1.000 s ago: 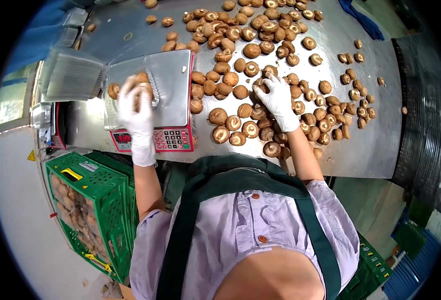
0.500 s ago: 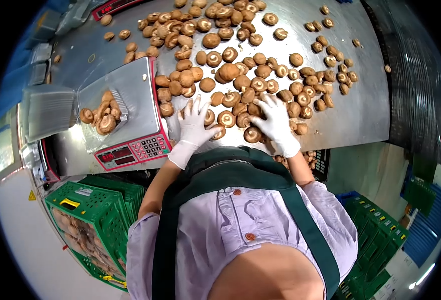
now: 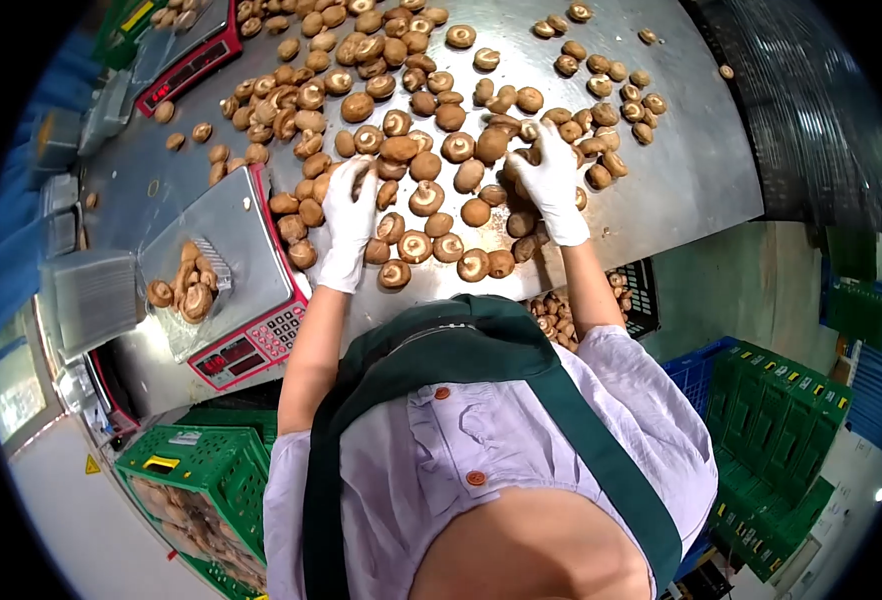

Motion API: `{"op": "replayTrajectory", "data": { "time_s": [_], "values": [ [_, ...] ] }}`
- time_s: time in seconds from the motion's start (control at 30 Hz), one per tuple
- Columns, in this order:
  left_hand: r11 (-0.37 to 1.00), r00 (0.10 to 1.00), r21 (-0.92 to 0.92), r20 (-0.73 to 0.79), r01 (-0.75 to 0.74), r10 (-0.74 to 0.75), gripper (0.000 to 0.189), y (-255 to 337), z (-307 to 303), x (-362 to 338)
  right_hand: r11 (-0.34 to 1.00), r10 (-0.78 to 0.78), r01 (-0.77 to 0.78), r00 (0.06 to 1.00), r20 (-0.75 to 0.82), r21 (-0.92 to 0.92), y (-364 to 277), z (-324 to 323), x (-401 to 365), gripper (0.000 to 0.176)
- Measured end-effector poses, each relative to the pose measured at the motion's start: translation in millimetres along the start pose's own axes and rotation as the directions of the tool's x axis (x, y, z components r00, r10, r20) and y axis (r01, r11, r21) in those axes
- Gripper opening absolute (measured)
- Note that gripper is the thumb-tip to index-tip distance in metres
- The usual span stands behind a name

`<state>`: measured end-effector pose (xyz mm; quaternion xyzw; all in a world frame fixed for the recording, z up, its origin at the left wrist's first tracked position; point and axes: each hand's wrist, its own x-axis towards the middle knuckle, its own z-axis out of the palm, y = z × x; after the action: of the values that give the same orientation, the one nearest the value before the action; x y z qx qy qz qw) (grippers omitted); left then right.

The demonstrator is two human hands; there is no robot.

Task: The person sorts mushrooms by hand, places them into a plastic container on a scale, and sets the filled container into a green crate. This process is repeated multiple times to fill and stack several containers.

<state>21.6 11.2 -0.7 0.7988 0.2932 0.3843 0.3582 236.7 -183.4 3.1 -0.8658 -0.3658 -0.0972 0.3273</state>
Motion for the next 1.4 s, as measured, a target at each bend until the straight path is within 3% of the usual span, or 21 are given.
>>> {"op": "replayTrajectory", "data": {
  "time_s": [0.13, 0.27, 0.33, 0.4, 0.5, 0.6, 0.73, 0.77, 0.8, 0.87, 0.9, 0.93, 1.0, 1.03, 1.07, 1.1, 1.13, 1.2, 1.27, 1.37, 1.4],
  "values": [
    [0.996, 0.999, 0.072, 0.010, -0.044, 0.044, 0.018, 5.2, -13.1, -7.3, 0.987, 0.159, -0.160, 0.981, -0.112, 0.001, 27.2, -31.9, -12.9, 0.037],
    [0.988, 0.978, 0.092, 0.183, -0.121, 0.103, 0.024, 26.4, -4.9, -21.9, 0.958, 0.278, -0.280, 0.960, -0.036, -0.064, 27.9, -47.6, -40.9, 0.032],
    [0.941, 0.913, 0.116, 0.303, -0.318, 0.271, 0.031, 42.8, 9.6, -27.4, 0.963, 0.225, -0.216, 0.973, 0.044, -0.159, 22.4, -40.1, -53.2, 0.039],
    [0.940, 0.808, 0.062, 0.533, -0.335, 0.252, 0.036, 51.0, 27.9, -35.8, 0.947, 0.226, -0.201, 0.971, 0.079, -0.250, 13.2, -22.8, -68.3, 0.043],
    [0.859, 0.720, 0.077, 0.586, -0.506, 0.371, 0.048, 58.0, 56.0, -39.4, 0.949, 0.193, -0.165, 0.978, 0.079, -0.267, -1.3, -7.8, -77.6, 0.047],
    [0.860, 0.744, 0.252, 0.639, -0.444, 0.196, 0.052, 56.9, 85.5, -29.6, 0.960, 0.176, -0.149, 0.979, 0.097, -0.236, -2.4, -5.7, -77.5, 0.047],
    [0.825, 0.619, 0.216, 0.761, -0.522, 0.193, 0.051, 50.3, 104.8, -3.1, 0.972, 0.147, -0.121, 0.982, 0.115, -0.202, 1.7, -7.5, -81.6, 0.047],
    [0.860, 0.606, 0.132, 0.761, -0.493, 0.231, 0.050, 47.3, 105.4, 3.3, 0.980, 0.146, -0.126, 0.982, 0.123, -0.155, 3.9, -11.2, -80.2, 0.045],
    [0.935, 0.610, 0.141, 0.787, -0.327, 0.095, 0.047, 45.5, 106.5, 6.9, 0.982, 0.153, -0.141, 0.984, 0.092, -0.130, 6.7, -16.9, -77.8, 0.039],
    [0.995, 0.765, -0.042, 0.637, -0.086, 0.093, 0.044, 46.7, 104.2, 9.3, 0.961, 0.244, -0.254, 0.965, 0.091, 0.110, 19.9, -29.2, -66.1, 0.030],
    [0.981, 0.726, -0.053, 0.680, 0.185, -0.100, 0.042, 55.1, 96.5, 11.5, 0.948, 0.253, -0.237, 0.966, -0.052, 0.211, 21.7, -34.2, -60.1, 0.023],
    [0.954, 0.686, -0.131, 0.722, 0.271, -0.096, 0.044, 58.0, 89.0, 16.0, 0.913, 0.331, -0.321, 0.943, 0.000, 0.250, 27.9, -40.3, -51.9, 0.021],
    [0.591, 0.593, -0.403, 0.789, 0.699, -0.163, 0.046, 61.1, 77.4, 14.4, 0.936, 0.349, -0.348, 0.937, -0.005, 0.059, 40.6, -44.4, -40.4, 0.025],
    [0.486, 0.497, -0.353, 0.843, 0.800, -0.205, 0.049, 61.2, 69.1, 17.9, 0.935, 0.351, -0.350, 0.936, -0.006, 0.061, 45.6, -39.2, -33.3, 0.025],
    [0.486, 0.496, -0.352, 0.843, 0.800, -0.206, 0.049, 60.2, 64.1, 16.9, 0.955, 0.292, -0.294, 0.955, -0.042, -0.040, 51.0, -32.2, -27.5, 0.030],
    [0.285, 0.488, -0.431, 0.855, 0.856, -0.173, 0.049, 59.6, 59.7, 14.7, 0.961, 0.229, -0.237, 0.971, -0.070, -0.143, 55.9, -24.8, -22.9, 0.034],
    [0.067, 0.488, -0.483, 0.862, 0.873, -0.138, 0.050, 58.3, 56.0, 13.6, 0.932, 0.280, -0.260, 0.959, 0.047, -0.251, 58.4, -15.6, -18.6, 0.045],
    [-0.031, 0.476, -0.481, 0.874, 0.876, -0.097, 0.051, 48.6, 52.4, 9.5, 0.906, 0.164, -0.161, 0.986, -0.025, -0.391, 48.8, 4.8, -19.2, 0.049],
    [-0.204, 0.495, -0.502, 0.864, 0.840, -0.088, 0.053, 46.8, 47.5, 4.9, 0.941, 0.121, -0.122, 0.992, -0.021, -0.315, 34.9, 10.6, -17.2, 0.041],
    [-0.202, 0.540, -0.544, 0.838, 0.814, -0.081, 0.056, 49.4, 38.4, 0.2, 0.989, 0.053, -0.059, 0.997, -0.053, -0.132, 15.9, 7.3, -14.1, 0.033],
    [-0.199, 0.566, -0.570, 0.820, 0.797, -0.083, 0.053, 51.9, 35.1, -1.7, 0.996, 0.093, -0.092, 0.992, 0.080, -0.017, 1.2, -2.6, -12.9, 0.024]
  ]
}}
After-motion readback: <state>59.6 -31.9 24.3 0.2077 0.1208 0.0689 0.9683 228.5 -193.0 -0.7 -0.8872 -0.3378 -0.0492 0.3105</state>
